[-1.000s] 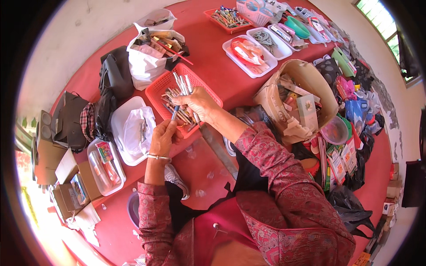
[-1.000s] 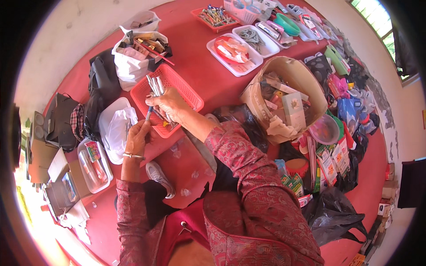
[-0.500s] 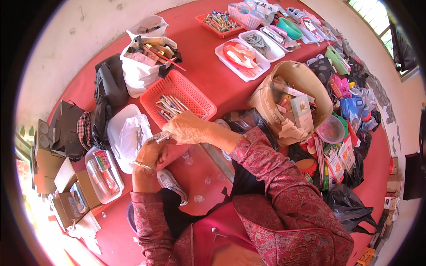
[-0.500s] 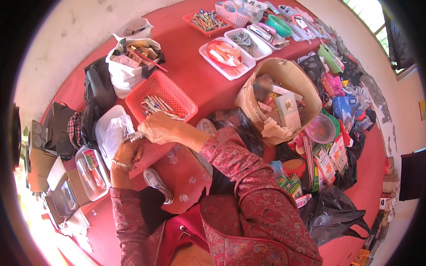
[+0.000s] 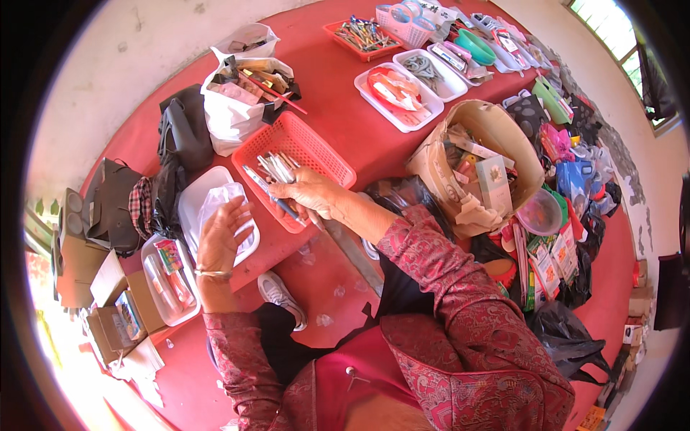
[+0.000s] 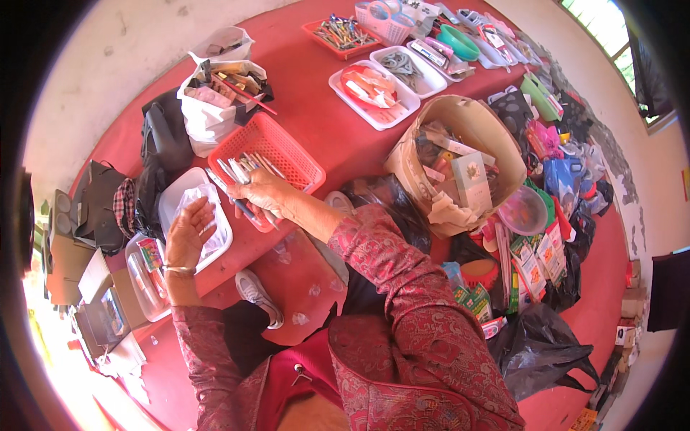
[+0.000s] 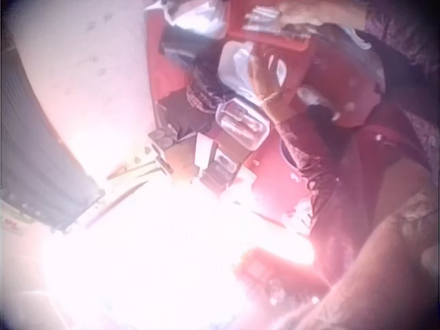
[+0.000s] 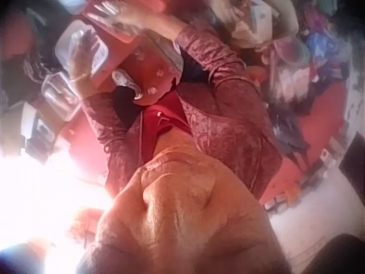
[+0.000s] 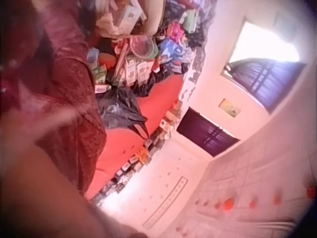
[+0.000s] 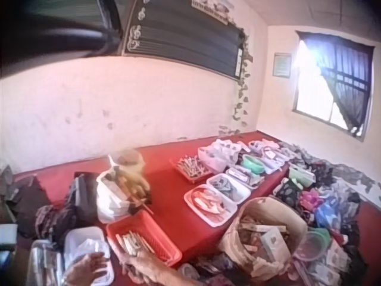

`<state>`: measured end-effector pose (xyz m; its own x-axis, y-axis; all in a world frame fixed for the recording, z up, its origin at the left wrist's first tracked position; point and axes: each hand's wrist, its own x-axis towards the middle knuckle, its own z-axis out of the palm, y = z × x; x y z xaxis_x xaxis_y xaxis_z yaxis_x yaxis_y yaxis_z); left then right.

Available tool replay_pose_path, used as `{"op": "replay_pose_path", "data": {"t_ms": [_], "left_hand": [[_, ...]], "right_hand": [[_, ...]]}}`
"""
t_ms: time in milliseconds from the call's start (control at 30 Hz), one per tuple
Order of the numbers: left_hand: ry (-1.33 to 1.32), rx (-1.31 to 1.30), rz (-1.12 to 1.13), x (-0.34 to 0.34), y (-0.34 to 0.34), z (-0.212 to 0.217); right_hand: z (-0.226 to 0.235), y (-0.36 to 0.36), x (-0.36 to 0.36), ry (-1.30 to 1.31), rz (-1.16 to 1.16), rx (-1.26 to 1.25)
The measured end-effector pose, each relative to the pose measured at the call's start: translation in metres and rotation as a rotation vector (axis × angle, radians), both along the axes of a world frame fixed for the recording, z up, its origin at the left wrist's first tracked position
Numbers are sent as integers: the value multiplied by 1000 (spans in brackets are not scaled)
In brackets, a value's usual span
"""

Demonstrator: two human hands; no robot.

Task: The person sorts through a red plastic basket filled with various pens and markers. They pick up items individually, inspect them, and transfer them into a white plastic container on the table. The process involves repetitive picking, checking, and placing of stationery items.

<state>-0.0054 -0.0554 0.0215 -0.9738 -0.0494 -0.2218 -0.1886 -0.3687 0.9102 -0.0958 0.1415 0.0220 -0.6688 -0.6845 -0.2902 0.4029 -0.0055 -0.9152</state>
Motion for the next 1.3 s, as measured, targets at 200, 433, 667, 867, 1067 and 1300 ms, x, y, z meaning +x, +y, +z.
{"op": "replay_pose_path", "data": {"t_ms": [200,433,667,867,1067,1300], "left_hand": [[49,452,-364,-13,35,-23],[82,300,-218,-8,42,-13],[49,262,-355,-3,39,-13],[52,152,-426,3,33,-1],[231,336,-17,-3,45,10],[236,-19,79,-10,28,-1]], "right_hand": [[-3,-21,29,-36,218,-89],[-5,-24,26,-244,361,-231],[-8,-19,32,-375,451,-319],[-6,-14,31,-446,493,-405],[-11,-22,28,-552,376,-446],[-1,-24,38,-502,390,-260]]}}
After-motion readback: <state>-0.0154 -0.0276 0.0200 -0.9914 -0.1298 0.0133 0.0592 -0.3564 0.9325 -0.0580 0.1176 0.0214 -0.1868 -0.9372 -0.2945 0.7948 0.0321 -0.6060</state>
